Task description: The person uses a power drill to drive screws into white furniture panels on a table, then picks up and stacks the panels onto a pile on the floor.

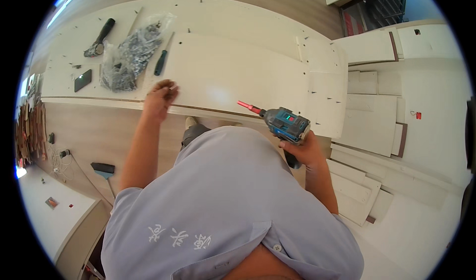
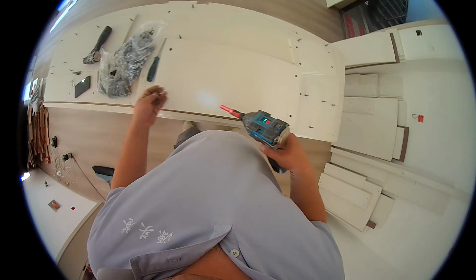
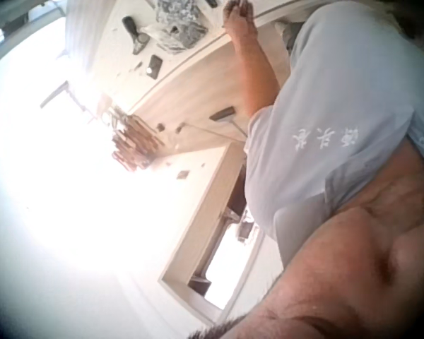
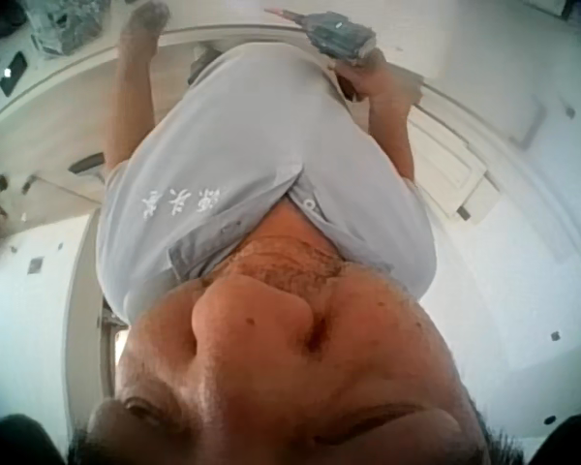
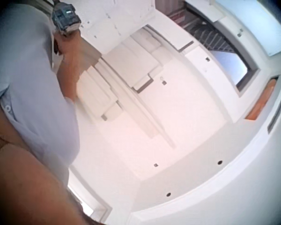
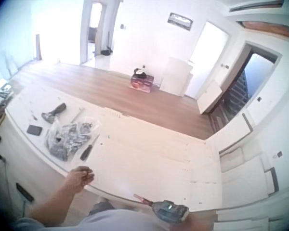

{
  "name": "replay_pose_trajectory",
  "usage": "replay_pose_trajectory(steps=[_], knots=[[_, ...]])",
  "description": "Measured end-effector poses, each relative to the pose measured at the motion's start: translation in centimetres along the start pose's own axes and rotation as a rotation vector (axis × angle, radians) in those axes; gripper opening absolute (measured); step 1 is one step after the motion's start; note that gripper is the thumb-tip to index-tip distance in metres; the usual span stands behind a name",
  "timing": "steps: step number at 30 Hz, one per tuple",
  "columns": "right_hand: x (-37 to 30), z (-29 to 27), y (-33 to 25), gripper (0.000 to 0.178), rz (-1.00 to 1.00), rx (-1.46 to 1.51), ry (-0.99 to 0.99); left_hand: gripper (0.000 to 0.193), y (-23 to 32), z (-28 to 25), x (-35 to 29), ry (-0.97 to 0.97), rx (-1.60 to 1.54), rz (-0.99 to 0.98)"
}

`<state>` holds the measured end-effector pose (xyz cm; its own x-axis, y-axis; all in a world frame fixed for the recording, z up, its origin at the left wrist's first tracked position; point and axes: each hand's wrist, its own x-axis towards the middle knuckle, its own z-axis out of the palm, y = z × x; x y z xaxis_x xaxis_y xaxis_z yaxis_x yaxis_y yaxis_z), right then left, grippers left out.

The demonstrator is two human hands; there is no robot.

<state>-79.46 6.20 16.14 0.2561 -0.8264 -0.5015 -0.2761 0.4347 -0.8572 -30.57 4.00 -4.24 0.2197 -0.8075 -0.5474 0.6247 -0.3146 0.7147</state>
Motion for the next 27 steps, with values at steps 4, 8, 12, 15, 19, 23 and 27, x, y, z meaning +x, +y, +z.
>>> replay_pose_trajectory(steps=[4,8,12,15,19,23,27], knots=[[2.7,6.4,-2.6,0.052,-0.159,0.019,-0.149,0.023,1.4,4.1,-3.6,-0.184,-0.067,-0.184],[4.1,10.4,-4.1,0.053,-0.164,-0.140,-0.185,0.027,3.5,4.4,-4.7,-0.303,-0.092,-0.254],[5.0,13.2,-3.5,0.052,-0.163,-0.120,-0.178,0.028,4.3,3.7,-5.8,-0.407,-0.138,-0.331],[5.7,14.9,-2.9,0.052,-0.099,-0.110,-0.162,0.036,4.0,2.8,-6.2,-0.396,-0.115,-0.408],[6.9,16.6,-3.5,0.046,-0.115,-0.077,-0.178,0.042,3.0,-0.7,-3.8,-0.217,0.278,-0.107],[8.8,18.7,-5.0,0.041,0.023,-0.193,-0.212,0.043,2.0,-5.9,0.5,0.118,0.603,0.134],[11.7,21.4,-5.9,0.037,0.115,-0.316,-0.257,0.041,0.2,-7.1,2.6,-0.095,0.534,-0.193]])
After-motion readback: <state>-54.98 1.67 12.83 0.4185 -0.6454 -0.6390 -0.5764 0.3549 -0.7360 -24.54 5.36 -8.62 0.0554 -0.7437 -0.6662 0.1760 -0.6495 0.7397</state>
